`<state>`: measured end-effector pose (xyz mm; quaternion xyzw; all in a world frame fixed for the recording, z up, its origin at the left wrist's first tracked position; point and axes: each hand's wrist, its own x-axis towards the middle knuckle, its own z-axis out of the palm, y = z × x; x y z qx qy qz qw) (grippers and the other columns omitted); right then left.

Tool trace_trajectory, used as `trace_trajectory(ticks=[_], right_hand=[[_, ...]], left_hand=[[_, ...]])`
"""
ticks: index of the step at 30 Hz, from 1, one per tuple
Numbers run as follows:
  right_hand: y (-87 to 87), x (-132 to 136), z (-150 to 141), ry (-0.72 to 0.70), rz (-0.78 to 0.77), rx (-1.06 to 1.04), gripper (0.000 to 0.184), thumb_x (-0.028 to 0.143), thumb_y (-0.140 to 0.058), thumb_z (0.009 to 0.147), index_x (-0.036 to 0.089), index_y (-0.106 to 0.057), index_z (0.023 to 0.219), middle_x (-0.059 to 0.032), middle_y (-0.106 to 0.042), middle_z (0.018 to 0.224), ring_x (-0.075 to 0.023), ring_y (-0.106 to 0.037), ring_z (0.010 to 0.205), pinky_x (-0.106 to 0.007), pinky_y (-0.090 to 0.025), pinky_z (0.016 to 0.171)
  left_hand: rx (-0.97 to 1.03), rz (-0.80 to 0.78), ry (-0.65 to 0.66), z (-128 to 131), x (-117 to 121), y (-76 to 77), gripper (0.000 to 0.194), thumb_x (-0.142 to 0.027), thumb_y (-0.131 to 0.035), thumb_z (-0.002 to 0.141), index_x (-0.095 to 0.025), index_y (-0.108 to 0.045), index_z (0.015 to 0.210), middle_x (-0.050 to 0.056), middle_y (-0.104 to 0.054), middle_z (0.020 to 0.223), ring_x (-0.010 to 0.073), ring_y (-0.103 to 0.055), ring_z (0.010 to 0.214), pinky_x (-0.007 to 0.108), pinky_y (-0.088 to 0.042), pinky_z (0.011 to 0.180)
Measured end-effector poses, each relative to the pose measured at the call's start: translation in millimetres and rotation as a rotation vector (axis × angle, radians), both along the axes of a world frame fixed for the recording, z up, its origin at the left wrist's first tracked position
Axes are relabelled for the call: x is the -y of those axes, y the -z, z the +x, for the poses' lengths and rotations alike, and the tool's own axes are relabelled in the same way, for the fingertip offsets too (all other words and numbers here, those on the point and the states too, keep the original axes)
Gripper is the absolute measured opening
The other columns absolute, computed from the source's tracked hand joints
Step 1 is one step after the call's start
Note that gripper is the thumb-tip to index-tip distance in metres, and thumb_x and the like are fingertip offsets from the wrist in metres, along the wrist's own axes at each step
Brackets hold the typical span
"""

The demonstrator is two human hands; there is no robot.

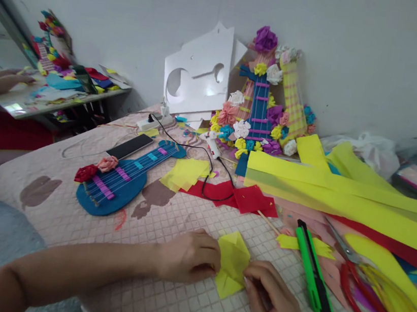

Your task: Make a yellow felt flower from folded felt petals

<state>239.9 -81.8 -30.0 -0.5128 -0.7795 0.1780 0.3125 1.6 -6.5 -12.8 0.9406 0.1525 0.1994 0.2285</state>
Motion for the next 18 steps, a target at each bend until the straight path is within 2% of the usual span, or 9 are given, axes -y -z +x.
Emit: trace_trajectory(ticks=[9,18], right_hand=[[-1.7,1.3,-3.4,0.017,0.02,-0.009,0.009,0.023,-0.051,0.085,0.024,-0.056,0.093,-0.0038,-0.063,0.09,-0.0156,-0.064,0.081,-0.022,-0.054,0.069],[-2.9,2.4,-3.5,0.062,-0.02,-0.02,0.01,0.024,-0.05,0.086,0.023,-0.056,0.094,-0.0047,-0.062,0.092,-0.017,-0.063,0.085,-0.025,-0.054,0.071]], left_hand=[[0.014,0.037,-0.013,-0.1,0.0,-0.8,0.007,-0.02,-0.052,0.086,-0.015,-0.057,0.083,0.003,-0.064,0.087,0.0122,-0.059,0.081,0.024,-0.042,0.078],[0.021,0.007,0.017,-2.3,-2.1,-2.0,0.009,-0.022,-0.057,0.083,-0.015,-0.058,0.089,0.005,-0.062,0.094,0.0146,-0.059,0.09,0.025,-0.043,0.082]])
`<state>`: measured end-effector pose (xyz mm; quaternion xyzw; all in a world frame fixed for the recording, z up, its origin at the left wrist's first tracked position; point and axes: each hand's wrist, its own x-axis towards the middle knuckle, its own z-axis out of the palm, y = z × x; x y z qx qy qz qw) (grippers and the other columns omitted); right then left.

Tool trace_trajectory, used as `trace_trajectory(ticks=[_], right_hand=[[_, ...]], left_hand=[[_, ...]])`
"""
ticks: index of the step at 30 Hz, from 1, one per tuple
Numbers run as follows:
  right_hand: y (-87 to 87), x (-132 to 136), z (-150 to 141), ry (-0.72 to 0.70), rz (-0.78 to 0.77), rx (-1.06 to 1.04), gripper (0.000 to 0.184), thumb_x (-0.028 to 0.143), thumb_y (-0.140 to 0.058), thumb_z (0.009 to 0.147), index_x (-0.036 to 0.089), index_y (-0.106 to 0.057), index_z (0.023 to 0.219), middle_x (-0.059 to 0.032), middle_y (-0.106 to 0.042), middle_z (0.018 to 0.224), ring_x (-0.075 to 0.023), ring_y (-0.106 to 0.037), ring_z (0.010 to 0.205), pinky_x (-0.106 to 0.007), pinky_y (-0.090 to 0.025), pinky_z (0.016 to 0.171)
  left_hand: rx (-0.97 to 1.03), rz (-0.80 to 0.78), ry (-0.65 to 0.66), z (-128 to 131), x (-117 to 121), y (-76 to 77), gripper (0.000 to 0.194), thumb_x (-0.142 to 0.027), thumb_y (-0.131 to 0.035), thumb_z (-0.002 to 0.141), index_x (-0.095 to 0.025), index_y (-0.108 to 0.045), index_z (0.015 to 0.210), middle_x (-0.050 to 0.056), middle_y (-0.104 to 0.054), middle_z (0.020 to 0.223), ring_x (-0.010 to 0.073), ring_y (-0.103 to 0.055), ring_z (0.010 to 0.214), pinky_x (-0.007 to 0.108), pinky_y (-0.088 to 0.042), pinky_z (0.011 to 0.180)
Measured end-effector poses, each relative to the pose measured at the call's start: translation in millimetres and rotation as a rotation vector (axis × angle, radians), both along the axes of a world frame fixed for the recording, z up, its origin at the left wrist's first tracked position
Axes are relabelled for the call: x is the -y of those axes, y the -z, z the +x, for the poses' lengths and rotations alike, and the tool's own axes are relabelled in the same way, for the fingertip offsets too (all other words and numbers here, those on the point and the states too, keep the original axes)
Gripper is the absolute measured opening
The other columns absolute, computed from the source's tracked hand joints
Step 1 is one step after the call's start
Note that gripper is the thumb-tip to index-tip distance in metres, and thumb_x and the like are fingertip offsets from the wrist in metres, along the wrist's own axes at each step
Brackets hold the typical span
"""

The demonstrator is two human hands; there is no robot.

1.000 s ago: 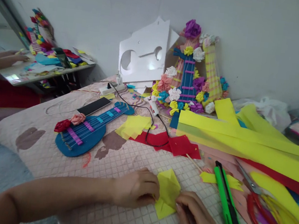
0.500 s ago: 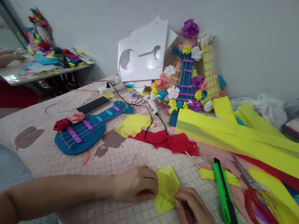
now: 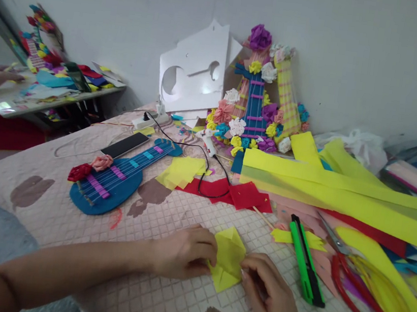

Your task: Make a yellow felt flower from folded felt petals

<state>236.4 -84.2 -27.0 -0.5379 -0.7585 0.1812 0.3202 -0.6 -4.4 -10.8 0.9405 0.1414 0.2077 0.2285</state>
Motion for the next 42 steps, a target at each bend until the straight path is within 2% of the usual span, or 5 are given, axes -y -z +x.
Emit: trace_trajectory(ticks=[9,18,31,37,42], right_hand=[[-3.2,-1,-2,-0.014,0.017,0.007,0.01,0.021,-0.048,0.088,0.024,-0.052,0.097,-0.005,-0.06,0.094,-0.0168,-0.061,0.083,-0.027,-0.053,0.068],[-7.0,2,-4,-0.015,-0.013,-0.004,0.009,0.019,-0.046,0.089,0.023,-0.051,0.096,-0.0051,-0.057,0.095,-0.016,-0.059,0.081,-0.028,-0.051,0.068],[-7.0,6,-6,-0.291,-0.045,0.098,0.015,0.017,-0.051,0.087,0.024,-0.059,0.097,-0.0062,-0.05,0.102,-0.0158,-0.057,0.092,-0.028,-0.053,0.076],[-8.1,6,-8,-0.256,0.042,0.17,0.015,0.019,-0.049,0.089,0.022,-0.06,0.099,-0.0069,-0.056,0.1,-0.0167,-0.059,0.092,-0.029,-0.054,0.079],[-17.2,5,-9,-0.332,0.226,0.429,0.022,0.012,-0.043,0.09,0.019,-0.061,0.1,-0.0079,-0.062,0.097,-0.019,-0.06,0.089,-0.034,-0.053,0.079]], left_hand=[[-0.029,0.071,0.07,-1,-3,3.1,0.015,-0.025,-0.057,0.084,-0.017,-0.058,0.097,0.006,-0.061,0.102,0.017,-0.057,0.095,0.029,-0.041,0.085],[-0.046,0.099,0.065,-6,-6,-8.8,0.015,-0.019,-0.046,0.091,-0.017,-0.059,0.085,0.004,-0.061,0.092,0.0134,-0.056,0.088,0.028,-0.039,0.084],[-0.052,0.087,0.128,0,-4,-1.9,0.011,-0.022,-0.051,0.089,-0.018,-0.061,0.091,0.005,-0.06,0.096,0.0151,-0.055,0.092,0.029,-0.04,0.085],[-0.063,0.081,0.107,1,-2,-3.2,0.014,-0.025,-0.049,0.09,-0.017,-0.061,0.091,0.006,-0.061,0.096,0.0163,-0.055,0.092,0.03,-0.041,0.085],[-0.06,0.067,0.118,1,-3,-3.8,0.011,-0.02,-0.049,0.089,-0.018,-0.059,0.09,0.005,-0.062,0.096,0.0159,-0.056,0.093,0.03,-0.04,0.085]])
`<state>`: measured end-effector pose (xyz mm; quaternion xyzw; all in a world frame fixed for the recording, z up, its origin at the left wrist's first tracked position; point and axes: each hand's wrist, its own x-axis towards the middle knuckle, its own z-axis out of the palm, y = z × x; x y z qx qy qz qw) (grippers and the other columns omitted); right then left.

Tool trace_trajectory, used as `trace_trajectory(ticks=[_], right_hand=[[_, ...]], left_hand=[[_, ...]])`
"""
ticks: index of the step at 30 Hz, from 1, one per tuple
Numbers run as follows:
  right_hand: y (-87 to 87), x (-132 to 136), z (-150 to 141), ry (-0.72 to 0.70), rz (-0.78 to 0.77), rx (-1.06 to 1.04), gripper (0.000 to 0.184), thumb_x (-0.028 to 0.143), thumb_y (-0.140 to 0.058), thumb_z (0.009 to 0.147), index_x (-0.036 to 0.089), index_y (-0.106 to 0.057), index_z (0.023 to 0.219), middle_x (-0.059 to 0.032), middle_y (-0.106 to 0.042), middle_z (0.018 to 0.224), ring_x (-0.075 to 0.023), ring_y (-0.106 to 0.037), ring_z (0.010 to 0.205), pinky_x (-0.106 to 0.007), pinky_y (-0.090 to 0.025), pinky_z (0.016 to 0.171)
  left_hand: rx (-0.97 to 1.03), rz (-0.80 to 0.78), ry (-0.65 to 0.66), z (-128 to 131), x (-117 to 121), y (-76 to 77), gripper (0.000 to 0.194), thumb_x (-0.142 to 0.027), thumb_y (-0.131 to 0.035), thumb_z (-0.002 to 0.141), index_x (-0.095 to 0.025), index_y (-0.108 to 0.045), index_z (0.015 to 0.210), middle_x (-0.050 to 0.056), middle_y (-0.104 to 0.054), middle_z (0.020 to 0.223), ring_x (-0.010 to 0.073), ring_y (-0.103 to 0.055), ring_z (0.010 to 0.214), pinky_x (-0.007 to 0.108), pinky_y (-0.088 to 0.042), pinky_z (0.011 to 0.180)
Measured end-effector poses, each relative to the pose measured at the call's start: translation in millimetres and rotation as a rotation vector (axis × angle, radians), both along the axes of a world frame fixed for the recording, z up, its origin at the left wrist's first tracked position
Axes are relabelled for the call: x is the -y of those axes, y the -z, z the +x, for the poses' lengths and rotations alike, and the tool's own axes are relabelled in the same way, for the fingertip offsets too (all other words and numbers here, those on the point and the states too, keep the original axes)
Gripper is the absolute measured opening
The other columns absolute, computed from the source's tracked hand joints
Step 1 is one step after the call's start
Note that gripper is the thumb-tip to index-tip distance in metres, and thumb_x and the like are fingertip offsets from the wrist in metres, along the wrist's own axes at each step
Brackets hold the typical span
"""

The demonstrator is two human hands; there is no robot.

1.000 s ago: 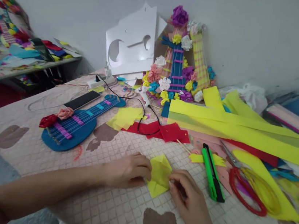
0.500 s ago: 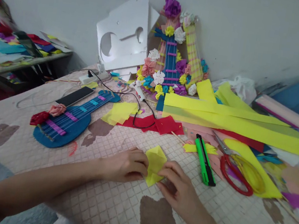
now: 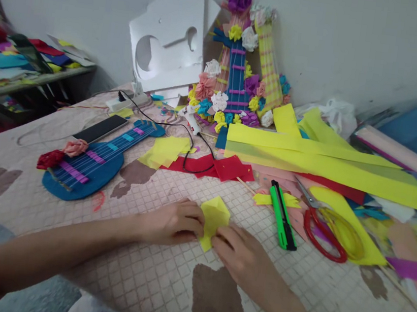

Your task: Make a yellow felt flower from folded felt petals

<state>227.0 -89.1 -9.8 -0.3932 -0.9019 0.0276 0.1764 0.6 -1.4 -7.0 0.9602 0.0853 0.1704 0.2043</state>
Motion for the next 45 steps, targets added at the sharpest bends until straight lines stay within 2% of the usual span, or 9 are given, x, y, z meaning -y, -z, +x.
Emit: trace_trajectory(ticks=[6,15,22,28,32,35,40,43,45], right_hand=[[-8.7,-3,-3,-0.071,0.1,0.089,0.024,0.009,-0.041,0.088,0.018,-0.062,0.094,-0.0069,-0.064,0.088,-0.0185,-0.06,0.083,-0.033,-0.052,0.072],[-7.9,-3,6,-0.09,0.044,0.066,0.025,0.01,-0.04,0.088,0.019,-0.06,0.099,-0.0083,-0.064,0.099,-0.0206,-0.06,0.093,-0.037,-0.054,0.079],[-6.3,-5,11,-0.111,0.066,0.092,0.025,0.008,-0.041,0.089,0.016,-0.059,0.104,-0.0101,-0.064,0.103,-0.0209,-0.059,0.098,-0.037,-0.054,0.085],[-3.6,-5,13,-0.122,0.124,0.112,0.025,0.01,-0.039,0.091,0.015,-0.062,0.1,-0.0099,-0.066,0.098,-0.0209,-0.061,0.092,-0.037,-0.055,0.077],[-2.2,-6,11,-0.111,0.147,0.099,0.026,0.011,-0.037,0.092,0.016,-0.062,0.098,-0.0097,-0.067,0.097,-0.02,-0.061,0.089,-0.036,-0.055,0.075],[-1.3,-7,9,-0.081,0.149,0.083,0.023,0.01,-0.04,0.09,0.016,-0.062,0.097,-0.009,-0.066,0.097,-0.0201,-0.061,0.091,-0.036,-0.055,0.078],[1.5,-4,0,0.062,0.117,-0.064,0.018,0.013,-0.045,0.087,0.018,-0.061,0.095,-0.008,-0.065,0.095,-0.0196,-0.062,0.088,-0.037,-0.055,0.077],[3.1,0,-6,0.147,0.106,-0.119,0.017,0.011,-0.046,0.084,0.017,-0.06,0.093,-0.0089,-0.064,0.096,-0.0199,-0.062,0.086,-0.036,-0.055,0.075],[3.1,2,-9,0.159,0.112,-0.127,0.016,0.013,-0.048,0.084,0.017,-0.059,0.094,-0.0102,-0.063,0.099,-0.021,-0.061,0.089,-0.037,-0.054,0.077]], left_hand=[[0.015,-0.022,0.006,0,0,-2.3,0.011,-0.02,-0.049,0.09,-0.017,-0.059,0.09,0.005,-0.062,0.095,0.0157,-0.056,0.092,0.03,-0.041,0.084],[0.047,-0.027,-0.01,0,1,-1.1,0.016,-0.022,-0.046,0.092,-0.016,-0.06,0.093,0.007,-0.063,0.099,0.0158,-0.057,0.094,0.03,-0.042,0.086],[-0.068,0.135,0.141,1,8,-4.8,0.022,-0.03,-0.048,0.092,-0.017,-0.06,0.106,0.007,-0.061,0.112,0.0194,-0.054,0.102,0.034,-0.039,0.091],[-0.078,0.145,0.154,0,6,-4.3,0.024,-0.03,-0.047,0.092,-0.016,-0.06,0.108,0.007,-0.061,0.114,0.0197,-0.053,0.105,0.034,-0.038,0.094],[-0.014,0.14,0.131,-1,6,-0.6,0.026,-0.028,-0.045,0.094,-0.015,-0.056,0.114,0.007,-0.062,0.114,0.0186,-0.054,0.105,0.033,-0.039,0.094],[0.016,0.103,0.098,0,8,1.1,0.022,-0.029,-0.045,0.094,-0.016,-0.057,0.107,0.006,-0.063,0.108,0.0165,-0.056,0.1,0.03,-0.04,0.09],[0.044,0.169,-0.147,9,21,0.0,0.038,-0.051,-0.053,0.085,-0.015,-0.055,0.098,0.007,-0.062,0.101,0.0193,-0.055,0.092,0.034,-0.039,0.082],[0.023,0.314,-0.205,14,27,-0.9,0.019,-0.032,-0.045,0.093,-0.017,-0.055,0.09,0.003,-0.061,0.089,0.0164,-0.053,0.083,0.034,-0.035,0.08],[0.017,0.348,-0.202,14,27,-1.0,0.018,-0.02,-0.04,0.095,-0.018,-0.056,0.086,0.001,-0.061,0.085,0.0143,-0.052,0.081,0.034,-0.033,0.08]])
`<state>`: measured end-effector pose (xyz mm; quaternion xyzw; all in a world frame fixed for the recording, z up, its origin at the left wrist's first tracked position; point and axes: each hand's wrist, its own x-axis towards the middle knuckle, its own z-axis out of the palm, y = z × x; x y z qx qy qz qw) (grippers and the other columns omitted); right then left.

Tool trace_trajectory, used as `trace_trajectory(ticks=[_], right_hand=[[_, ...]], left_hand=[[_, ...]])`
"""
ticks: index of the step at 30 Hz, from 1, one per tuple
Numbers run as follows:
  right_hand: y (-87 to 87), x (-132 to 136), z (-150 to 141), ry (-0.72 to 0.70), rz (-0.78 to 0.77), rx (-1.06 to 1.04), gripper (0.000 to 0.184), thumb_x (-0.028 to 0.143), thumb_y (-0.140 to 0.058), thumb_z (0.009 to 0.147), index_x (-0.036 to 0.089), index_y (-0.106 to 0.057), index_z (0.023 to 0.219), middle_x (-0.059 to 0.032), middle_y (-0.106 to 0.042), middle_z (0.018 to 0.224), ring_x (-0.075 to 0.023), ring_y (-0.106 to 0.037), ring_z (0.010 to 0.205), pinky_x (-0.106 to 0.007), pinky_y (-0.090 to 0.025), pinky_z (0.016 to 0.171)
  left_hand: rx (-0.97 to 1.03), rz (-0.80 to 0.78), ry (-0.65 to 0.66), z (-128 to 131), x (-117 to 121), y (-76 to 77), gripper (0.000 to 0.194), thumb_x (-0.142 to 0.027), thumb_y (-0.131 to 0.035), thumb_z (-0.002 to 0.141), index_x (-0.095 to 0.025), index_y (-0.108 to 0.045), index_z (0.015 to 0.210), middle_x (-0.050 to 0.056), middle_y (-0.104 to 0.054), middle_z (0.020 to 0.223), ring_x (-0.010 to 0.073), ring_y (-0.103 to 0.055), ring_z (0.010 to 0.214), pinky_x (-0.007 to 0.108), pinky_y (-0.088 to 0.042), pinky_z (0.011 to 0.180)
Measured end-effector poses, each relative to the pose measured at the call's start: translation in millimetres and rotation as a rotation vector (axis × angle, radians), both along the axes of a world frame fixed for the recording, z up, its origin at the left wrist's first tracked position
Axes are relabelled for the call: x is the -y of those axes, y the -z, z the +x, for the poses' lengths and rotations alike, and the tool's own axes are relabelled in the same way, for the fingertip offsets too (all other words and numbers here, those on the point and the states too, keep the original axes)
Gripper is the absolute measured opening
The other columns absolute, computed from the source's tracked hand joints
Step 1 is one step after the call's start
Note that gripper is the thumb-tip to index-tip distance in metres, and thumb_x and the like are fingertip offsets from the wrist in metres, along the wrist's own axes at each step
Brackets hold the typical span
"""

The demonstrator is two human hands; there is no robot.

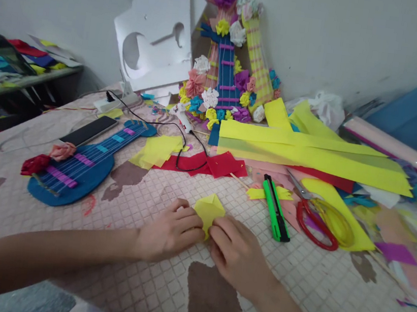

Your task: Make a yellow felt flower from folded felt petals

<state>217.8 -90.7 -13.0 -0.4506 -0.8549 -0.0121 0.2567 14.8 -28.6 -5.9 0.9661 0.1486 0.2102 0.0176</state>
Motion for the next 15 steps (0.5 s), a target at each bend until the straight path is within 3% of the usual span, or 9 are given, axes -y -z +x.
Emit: trace_trajectory(ticks=[4,7,12,15], right_hand=[[-2.1,0,-5,-0.018,0.036,0.005,0.015,0.024,-0.057,0.084,0.016,-0.059,0.096,-0.0106,-0.063,0.096,-0.0219,-0.06,0.088,-0.038,-0.054,0.077],[-2.8,0,-6,-0.036,0.081,0.053,0.012,0.017,-0.051,0.087,0.019,-0.062,0.092,-0.0073,-0.064,0.088,-0.0189,-0.061,0.08,-0.035,-0.053,0.073],[-0.5,2,-2,-0.058,0.135,0.067,0.017,0.013,-0.049,0.088,0.019,-0.064,0.092,-0.0064,-0.065,0.084,-0.0191,-0.061,0.082,-0.033,-0.051,0.072],[-0.5,2,-6,-0.03,0.096,0.077,0.016,0.013,-0.049,0.088,0.019,-0.064,0.086,-0.0065,-0.065,0.083,-0.0195,-0.06,0.081,-0.034,-0.05,0.072]], left_hand=[[0.075,-0.121,-0.006,-4,-7,-1.0,0.019,-0.025,-0.043,0.094,-0.018,-0.058,0.084,0.001,-0.063,0.086,0.0137,-0.054,0.085,0.033,-0.032,0.083],[0.106,-0.198,0.037,-8,-16,-3.6,0.018,-0.026,-0.045,0.094,-0.02,-0.06,0.085,0.001,-0.064,0.088,0.0131,-0.054,0.087,0.033,-0.031,0.086],[0.111,-0.194,0.201,-14,-30,-6.3,0.019,-0.024,-0.044,0.094,-0.021,-0.061,0.085,0.0,-0.066,0.09,0.0114,-0.055,0.086,0.035,-0.028,0.094],[0.097,-0.19,0.168,-16,-31,-6.1,0.015,-0.023,-0.046,0.093,-0.02,-0.06,0.089,0.001,-0.066,0.093,0.0129,-0.055,0.089,0.035,-0.029,0.093]])
